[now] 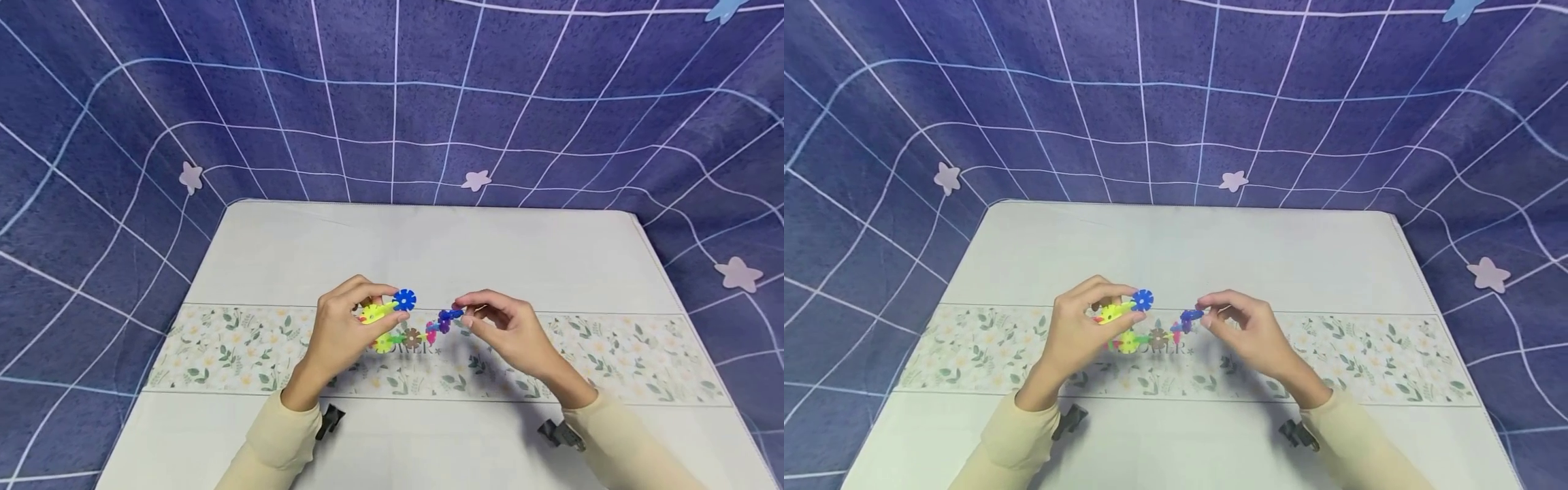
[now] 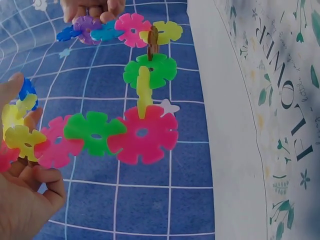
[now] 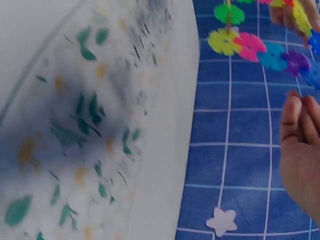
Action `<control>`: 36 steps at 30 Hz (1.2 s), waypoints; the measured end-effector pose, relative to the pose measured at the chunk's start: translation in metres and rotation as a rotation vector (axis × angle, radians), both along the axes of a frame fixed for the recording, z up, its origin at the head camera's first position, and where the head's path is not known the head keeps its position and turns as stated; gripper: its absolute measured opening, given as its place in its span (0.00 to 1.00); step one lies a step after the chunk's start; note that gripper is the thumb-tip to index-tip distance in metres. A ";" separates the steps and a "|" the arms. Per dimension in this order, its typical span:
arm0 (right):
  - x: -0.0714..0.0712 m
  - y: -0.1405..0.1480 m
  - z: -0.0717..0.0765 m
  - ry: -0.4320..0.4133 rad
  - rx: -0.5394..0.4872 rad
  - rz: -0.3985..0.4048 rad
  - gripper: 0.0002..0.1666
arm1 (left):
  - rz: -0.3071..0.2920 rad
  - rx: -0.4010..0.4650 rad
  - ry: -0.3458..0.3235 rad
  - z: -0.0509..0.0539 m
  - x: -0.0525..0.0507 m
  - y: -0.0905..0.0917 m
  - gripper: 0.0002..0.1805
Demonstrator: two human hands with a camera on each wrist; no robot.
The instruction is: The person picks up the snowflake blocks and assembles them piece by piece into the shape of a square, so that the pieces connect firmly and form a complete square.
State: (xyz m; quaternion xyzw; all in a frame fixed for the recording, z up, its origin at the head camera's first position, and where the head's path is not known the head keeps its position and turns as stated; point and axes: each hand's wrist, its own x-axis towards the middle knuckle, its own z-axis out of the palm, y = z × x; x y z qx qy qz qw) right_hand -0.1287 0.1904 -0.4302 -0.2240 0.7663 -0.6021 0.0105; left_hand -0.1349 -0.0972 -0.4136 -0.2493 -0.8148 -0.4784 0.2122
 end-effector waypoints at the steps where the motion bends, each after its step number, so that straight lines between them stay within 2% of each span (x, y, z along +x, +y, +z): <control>1: 0.001 -0.002 -0.002 0.022 -0.015 0.000 0.14 | 0.001 0.006 -0.003 0.000 0.000 -0.001 0.18; 5: 0.002 -0.009 -0.002 0.090 -0.056 -0.022 0.11 | -0.032 -0.005 -0.016 0.002 0.000 -0.002 0.17; 11: 0.005 -0.017 0.003 0.103 -0.081 -0.051 0.09 | -0.134 -0.137 -0.073 0.006 0.004 -0.003 0.16; 15: 0.006 -0.022 0.006 0.135 -0.062 -0.026 0.11 | -0.157 -0.195 -0.086 0.007 0.005 -0.003 0.16; 24: 0.007 -0.031 0.012 0.212 -0.027 -0.003 0.12 | -0.199 -0.186 -0.085 0.006 0.003 -0.002 0.17; 29: 0.008 -0.034 0.011 0.255 -0.001 -0.006 0.12 | -0.217 -0.195 -0.079 0.005 0.003 -0.002 0.17; 36: 0.011 -0.037 0.009 0.278 -0.003 -0.021 0.12 | -0.253 -0.185 -0.116 0.006 0.003 -0.002 0.15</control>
